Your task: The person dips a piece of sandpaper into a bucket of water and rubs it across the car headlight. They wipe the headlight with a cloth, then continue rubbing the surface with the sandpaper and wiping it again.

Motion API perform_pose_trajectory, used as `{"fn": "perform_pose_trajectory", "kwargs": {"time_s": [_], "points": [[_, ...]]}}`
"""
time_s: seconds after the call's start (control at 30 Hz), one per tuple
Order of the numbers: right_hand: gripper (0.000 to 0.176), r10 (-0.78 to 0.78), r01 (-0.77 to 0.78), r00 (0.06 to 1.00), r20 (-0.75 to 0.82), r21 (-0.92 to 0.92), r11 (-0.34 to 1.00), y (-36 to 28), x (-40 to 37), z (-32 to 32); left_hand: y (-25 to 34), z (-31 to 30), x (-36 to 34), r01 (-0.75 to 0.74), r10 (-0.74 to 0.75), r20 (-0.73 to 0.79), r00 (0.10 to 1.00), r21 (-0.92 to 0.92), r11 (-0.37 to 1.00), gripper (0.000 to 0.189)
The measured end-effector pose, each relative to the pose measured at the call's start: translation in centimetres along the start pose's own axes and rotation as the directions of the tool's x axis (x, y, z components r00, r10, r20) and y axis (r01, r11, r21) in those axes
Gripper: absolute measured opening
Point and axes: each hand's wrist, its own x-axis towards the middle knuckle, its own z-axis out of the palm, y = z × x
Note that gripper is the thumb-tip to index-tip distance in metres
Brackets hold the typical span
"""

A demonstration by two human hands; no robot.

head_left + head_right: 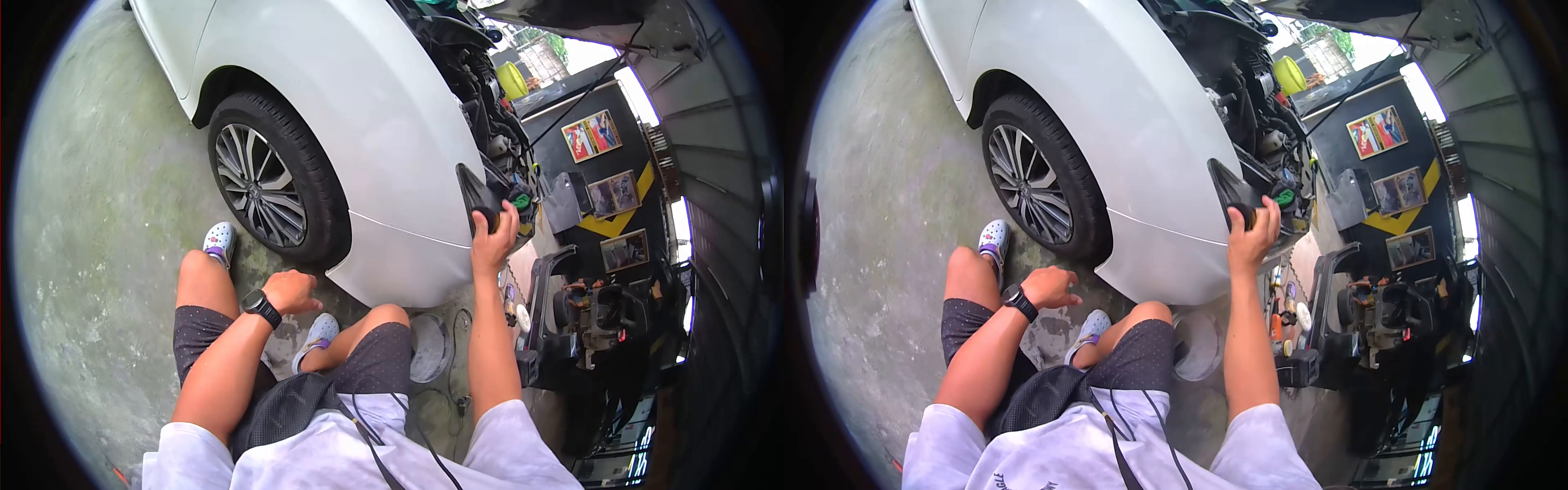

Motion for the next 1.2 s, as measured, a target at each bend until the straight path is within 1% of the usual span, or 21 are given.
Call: {"fn": "perform_pose_trajectory", "kwargs": {"time_s": [0.07,0.1,0.17,0.2,0.27,0.3,0.37,0.4,0.47,0.5,0.6,0.67,0.73,0.77,0.87,0.9,0.93,1.0,1.03,1.13,1.2], "points": [[0.052,0.04,-0.04,0.999,0.012,0.016,0.999,0.0,-0.5,-0.2,0.4,-0.7,-0.5,0.018,-0.018,-0.016,1.0,-0.024,1.0,0.059],[0.052,0.037,-0.037,0.999,0.016,0.018,0.999,-0.3,0.0,0.1,0.6,-1.0,-0.6,0.03,-0.03,-0.023,0.999,-0.026,0.999,0.058],[0.049,-0.03,0.03,1.0,0.002,0.014,0.999,-2.0,2.3,1.1,0.5,-0.4,-0.4,0.02,-0.02,-0.014,1.0,-0.014,1.0,0.058],[0.046,-0.037,0.037,0.999,0.004,0.055,0.998,-3.3,3.4,1.8,0.5,-0.1,-0.3,0.008,-0.008,-0.005,1.0,0.0,1.0,0.058],[0.045,-0.021,0.019,1.0,0.019,0.087,0.996,-4.7,4.8,2.6,0.6,0.1,-0.3,-0.001,0.0,0.013,1.0,0.014,1.0,0.058],[0.045,-0.009,0.008,1.0,0.014,0.077,0.997,-4.1,4.3,2.1,0.8,0.2,-0.2,-0.009,0.009,0.021,1.0,0.014,1.0,0.059],[0.045,-0.048,0.047,0.997,0.054,0.026,0.999,-3.0,3.8,0.9,0.7,0.1,-0.1,-0.015,0.015,0.02,1.0,0.014,1.0,0.059],[0.046,-0.039,0.036,0.997,0.073,0.048,0.998,-1.2,2.5,0.0,0.6,-0.1,-0.1,-0.004,0.004,0.01,1.0,-0.001,1.0,0.06],[0.046,0.062,-0.07,0.993,0.098,0.077,0.995,1.6,-0.4,-1.6,0.4,-0.8,-0.5,-0.004,0.004,-0.018,1.0,-0.024,1.0,0.06],[0.046,0.045,-0.054,0.993,0.11,0.082,0.995,1.5,-0.5,-1.7,0.4,-0.9,-0.6,-0.005,0.003,-0.037,0.999,-0.039,0.999,0.06],[0.046,0.075,-0.087,0.99,0.119,0.1,0.991,1.5,-0.2,-1.7,0.4,-0.7,-0.4,-0.001,0.0,-0.031,1.0,-0.036,0.999,0.061],[0.046,-0.036,0.024,0.994,0.106,0.116,0.993,-0.6,2.6,-0.2,0.5,-0.2,-0.2,-0.003,0.002,-0.016,1.0,-0.017,1.0,0.061],[0.046,-0.056,0.041,0.99,0.128,0.113,0.993,-2.5,4.5,0.2,0.6,0.3,-0.2,-0.012,0.012,0.007,1.0,0.003,1.0,0.061],[0.045,-0.06,0.041,0.988,0.142,0.134,0.99,-2.2,4.5,0.1,0.7,0.4,-0.2,-0.021,0.021,0.009,1.0,0.003,1.0,0.061],[0.046,-0.051,0.037,0.985,0.165,0.085,0.996,0.8,2.2,-1.5,0.8,-0.1,0.1,-0.04,0.04,-0.004,0.999,0.0,0.999,0.06],[0.047,0.019,-0.035,0.984,0.175,0.091,0.995,1.9,0.8,-2.3,0.8,-0.4,-0.1,-0.037,0.037,-0.009,0.999,-0.003,0.999,0.059],[0.046,-0.027,0.023,0.984,0.176,0.027,0.999,3.4,-0.7,-2.9,0.8,-0.7,-0.2,-0.035,0.035,-0.017,0.999,-0.013,0.999,0.059],[0.044,0.067,-0.086,0.98,0.185,0.097,0.992,3.0,-1.6,-3.1,0.9,-1.2,-0.5,-0.008,0.006,-0.046,0.999,-0.041,0.999,0.058],[0.044,0.065,-0.085,0.98,0.189,0.1,0.991,2.7,-1.2,-2.9,0.8,-0.8,-0.5,-0.005,0.003,-0.046,0.999,-0.043,0.999,0.058],[0.042,-0.027,0.001,0.988,0.153,0.168,0.986,1.2,1.5,-1.2,0.5,0.2,-0.1,-0.03,0.03,-0.046,0.998,-0.006,1.0,0.058],[0.046,-0.078,0.06,0.986,0.147,0.121,0.991,-1.0,3.7,-0.4,0.7,0.6,0.0,-0.037,0.037,-0.005,0.999,0.008,0.999,0.058]]}}
